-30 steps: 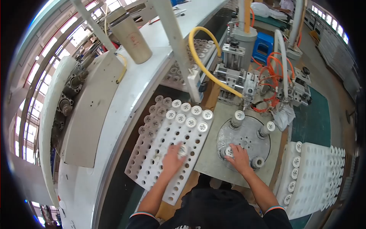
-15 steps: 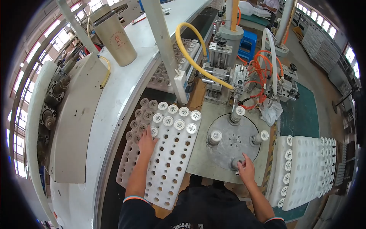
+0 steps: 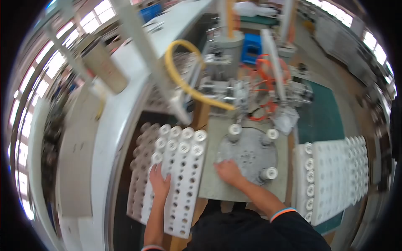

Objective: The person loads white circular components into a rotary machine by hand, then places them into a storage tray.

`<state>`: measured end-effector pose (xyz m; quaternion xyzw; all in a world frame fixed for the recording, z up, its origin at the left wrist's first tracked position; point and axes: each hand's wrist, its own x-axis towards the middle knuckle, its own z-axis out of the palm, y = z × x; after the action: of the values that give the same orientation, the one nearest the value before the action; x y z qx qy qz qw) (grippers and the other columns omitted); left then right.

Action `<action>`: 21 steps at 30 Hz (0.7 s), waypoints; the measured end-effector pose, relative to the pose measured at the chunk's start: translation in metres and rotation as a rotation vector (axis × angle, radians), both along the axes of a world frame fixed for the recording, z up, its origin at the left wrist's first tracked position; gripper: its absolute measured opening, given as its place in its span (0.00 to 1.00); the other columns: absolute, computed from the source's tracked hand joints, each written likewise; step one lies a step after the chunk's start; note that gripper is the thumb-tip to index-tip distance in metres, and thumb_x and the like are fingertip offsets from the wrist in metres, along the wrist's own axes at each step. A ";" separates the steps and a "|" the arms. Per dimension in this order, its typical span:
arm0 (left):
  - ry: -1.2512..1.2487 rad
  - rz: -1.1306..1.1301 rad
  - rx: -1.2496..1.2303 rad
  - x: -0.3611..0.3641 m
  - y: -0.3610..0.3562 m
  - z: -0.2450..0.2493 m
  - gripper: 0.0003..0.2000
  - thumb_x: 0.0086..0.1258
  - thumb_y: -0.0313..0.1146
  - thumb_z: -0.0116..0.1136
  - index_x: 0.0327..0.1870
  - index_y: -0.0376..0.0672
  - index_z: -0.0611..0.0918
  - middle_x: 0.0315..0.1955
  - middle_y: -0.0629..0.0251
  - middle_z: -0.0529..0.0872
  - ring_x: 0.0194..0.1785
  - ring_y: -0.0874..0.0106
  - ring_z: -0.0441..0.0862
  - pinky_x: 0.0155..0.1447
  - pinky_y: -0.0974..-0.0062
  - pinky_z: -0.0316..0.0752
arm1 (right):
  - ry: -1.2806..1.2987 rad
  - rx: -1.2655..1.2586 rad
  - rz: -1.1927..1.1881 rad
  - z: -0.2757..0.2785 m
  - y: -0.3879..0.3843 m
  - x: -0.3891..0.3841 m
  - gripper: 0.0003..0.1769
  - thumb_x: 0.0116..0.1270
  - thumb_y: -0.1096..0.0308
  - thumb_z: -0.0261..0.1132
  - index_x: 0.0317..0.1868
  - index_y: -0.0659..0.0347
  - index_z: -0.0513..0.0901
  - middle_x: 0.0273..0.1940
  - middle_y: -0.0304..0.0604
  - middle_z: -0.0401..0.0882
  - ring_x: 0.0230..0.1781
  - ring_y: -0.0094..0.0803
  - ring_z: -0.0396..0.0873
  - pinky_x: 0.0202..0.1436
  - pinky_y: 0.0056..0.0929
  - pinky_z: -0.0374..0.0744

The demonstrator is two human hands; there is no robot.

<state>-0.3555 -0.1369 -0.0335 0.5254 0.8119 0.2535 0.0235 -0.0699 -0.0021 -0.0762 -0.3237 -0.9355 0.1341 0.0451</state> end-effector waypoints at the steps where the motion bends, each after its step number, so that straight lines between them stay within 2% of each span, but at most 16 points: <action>1: -0.070 -0.073 0.078 0.011 0.002 0.002 0.31 0.54 0.31 0.65 0.63 0.44 0.71 0.60 0.48 0.69 0.66 0.50 0.63 0.69 0.56 0.56 | -0.063 -0.130 -0.030 0.002 0.000 -0.002 0.26 0.58 0.66 0.62 0.59 0.56 0.73 0.36 0.45 0.78 0.41 0.43 0.76 0.47 0.42 0.69; 2: -0.067 -0.108 0.073 0.032 0.009 0.015 0.27 0.56 0.28 0.62 0.60 0.43 0.73 0.60 0.48 0.70 0.64 0.51 0.65 0.68 0.58 0.59 | 0.097 -0.067 0.022 -0.010 -0.001 0.002 0.31 0.53 0.61 0.65 0.60 0.52 0.73 0.36 0.46 0.79 0.40 0.42 0.77 0.46 0.45 0.69; 3: -0.180 -0.211 0.167 0.050 0.022 0.019 0.22 0.58 0.27 0.61 0.56 0.40 0.76 0.55 0.50 0.75 0.60 0.54 0.71 0.63 0.60 0.66 | 0.222 -0.063 0.036 -0.019 -0.004 0.005 0.34 0.52 0.57 0.67 0.61 0.52 0.72 0.43 0.49 0.78 0.47 0.44 0.75 0.52 0.47 0.69; 4: -0.257 -0.271 0.133 0.071 0.036 0.027 0.17 0.61 0.26 0.59 0.52 0.38 0.78 0.48 0.54 0.80 0.51 0.62 0.79 0.53 0.68 0.74 | 0.312 0.000 0.033 -0.005 -0.007 0.010 0.36 0.51 0.55 0.69 0.63 0.51 0.72 0.48 0.48 0.75 0.54 0.45 0.71 0.58 0.50 0.66; 5: -0.297 -0.381 0.155 0.099 0.058 0.027 0.17 0.61 0.26 0.59 0.52 0.38 0.78 0.48 0.54 0.80 0.51 0.62 0.79 0.53 0.68 0.74 | 0.400 0.010 0.003 0.014 -0.009 0.022 0.35 0.52 0.57 0.68 0.63 0.50 0.71 0.50 0.46 0.74 0.56 0.46 0.69 0.60 0.50 0.64; 7: -0.699 -0.346 0.089 0.150 0.083 0.030 0.14 0.63 0.25 0.57 0.50 0.38 0.79 0.41 0.58 0.82 0.42 0.71 0.81 0.44 0.75 0.76 | 0.402 0.140 -0.158 0.044 -0.017 0.054 0.33 0.53 0.58 0.67 0.62 0.49 0.72 0.52 0.44 0.74 0.57 0.43 0.69 0.59 0.50 0.63; 9: -0.728 -0.501 0.069 0.204 0.108 0.017 0.12 0.65 0.25 0.56 0.50 0.36 0.79 0.36 0.60 0.83 0.37 0.75 0.81 0.41 0.79 0.75 | 0.631 0.210 -0.351 0.067 -0.024 0.098 0.28 0.54 0.62 0.66 0.58 0.50 0.75 0.50 0.44 0.76 0.55 0.40 0.71 0.58 0.47 0.64; 11: -0.644 -0.744 -0.122 0.267 0.120 0.023 0.22 0.58 0.28 0.63 0.56 0.40 0.77 0.43 0.55 0.81 0.45 0.64 0.80 0.50 0.70 0.75 | 0.738 0.284 -0.541 0.093 -0.021 0.169 0.23 0.55 0.66 0.66 0.53 0.52 0.79 0.46 0.43 0.78 0.52 0.38 0.74 0.56 0.41 0.65; 12: -0.577 -0.883 -0.170 0.298 0.123 0.022 0.26 0.55 0.30 0.66 0.58 0.41 0.75 0.47 0.52 0.79 0.49 0.60 0.79 0.53 0.67 0.75 | 0.706 0.380 -0.592 0.128 -0.022 0.210 0.19 0.54 0.71 0.65 0.49 0.55 0.81 0.45 0.43 0.80 0.49 0.40 0.75 0.57 0.38 0.66; 13: -0.306 -1.040 -0.115 0.323 0.127 0.012 0.35 0.50 0.34 0.69 0.63 0.44 0.70 0.55 0.49 0.74 0.57 0.53 0.73 0.58 0.61 0.72 | 0.666 0.554 -0.700 0.125 -0.012 0.250 0.19 0.52 0.70 0.66 0.47 0.60 0.81 0.44 0.44 0.80 0.47 0.42 0.76 0.54 0.40 0.68; 14: -0.235 -1.073 -0.249 0.348 0.129 0.009 0.36 0.50 0.36 0.70 0.64 0.45 0.70 0.57 0.48 0.72 0.60 0.52 0.71 0.59 0.60 0.72 | 0.800 0.487 -0.861 0.118 -0.002 0.297 0.18 0.53 0.70 0.65 0.48 0.59 0.81 0.45 0.44 0.80 0.48 0.42 0.75 0.56 0.42 0.67; 16: -0.145 -1.118 -0.324 0.372 0.128 -0.004 0.31 0.49 0.35 0.70 0.58 0.44 0.73 0.54 0.51 0.73 0.57 0.53 0.72 0.57 0.59 0.74 | 0.486 0.744 -1.013 0.128 0.014 0.390 0.17 0.57 0.70 0.63 0.49 0.58 0.80 0.47 0.44 0.80 0.50 0.42 0.74 0.60 0.44 0.63; 17: -0.145 -1.039 -0.339 0.373 0.129 -0.008 0.31 0.49 0.35 0.70 0.58 0.44 0.73 0.54 0.51 0.73 0.57 0.53 0.72 0.57 0.59 0.74 | 0.467 0.716 -1.116 0.148 0.018 0.420 0.18 0.57 0.68 0.65 0.50 0.57 0.81 0.47 0.44 0.79 0.51 0.43 0.73 0.60 0.44 0.63; 18: -0.096 -1.061 -0.389 0.376 0.132 -0.011 0.27 0.50 0.34 0.69 0.53 0.43 0.75 0.51 0.53 0.74 0.56 0.54 0.73 0.55 0.59 0.75 | 0.337 0.707 -1.209 0.146 0.028 0.461 0.20 0.56 0.64 0.67 0.51 0.56 0.80 0.48 0.44 0.78 0.53 0.43 0.72 0.59 0.45 0.64; 19: -0.053 -1.096 -0.441 0.375 0.132 -0.013 0.23 0.50 0.34 0.68 0.48 0.42 0.76 0.49 0.56 0.75 0.54 0.55 0.74 0.53 0.59 0.76 | 0.092 0.674 -1.297 0.156 0.028 0.482 0.25 0.59 0.57 0.66 0.55 0.56 0.77 0.51 0.43 0.77 0.54 0.42 0.70 0.56 0.45 0.67; 21: -0.087 -1.046 -0.372 0.367 0.119 0.005 0.19 0.51 0.32 0.66 0.45 0.42 0.76 0.46 0.57 0.75 0.53 0.56 0.75 0.51 0.59 0.76 | -0.081 0.681 -1.319 0.154 0.032 0.506 0.29 0.62 0.51 0.63 0.60 0.55 0.74 0.53 0.43 0.75 0.53 0.43 0.70 0.53 0.46 0.69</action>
<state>0.0120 -0.0179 -0.0286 0.8343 0.4723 0.0820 0.2722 0.4358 0.0304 0.0777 -0.7911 -0.5375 -0.2303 0.1795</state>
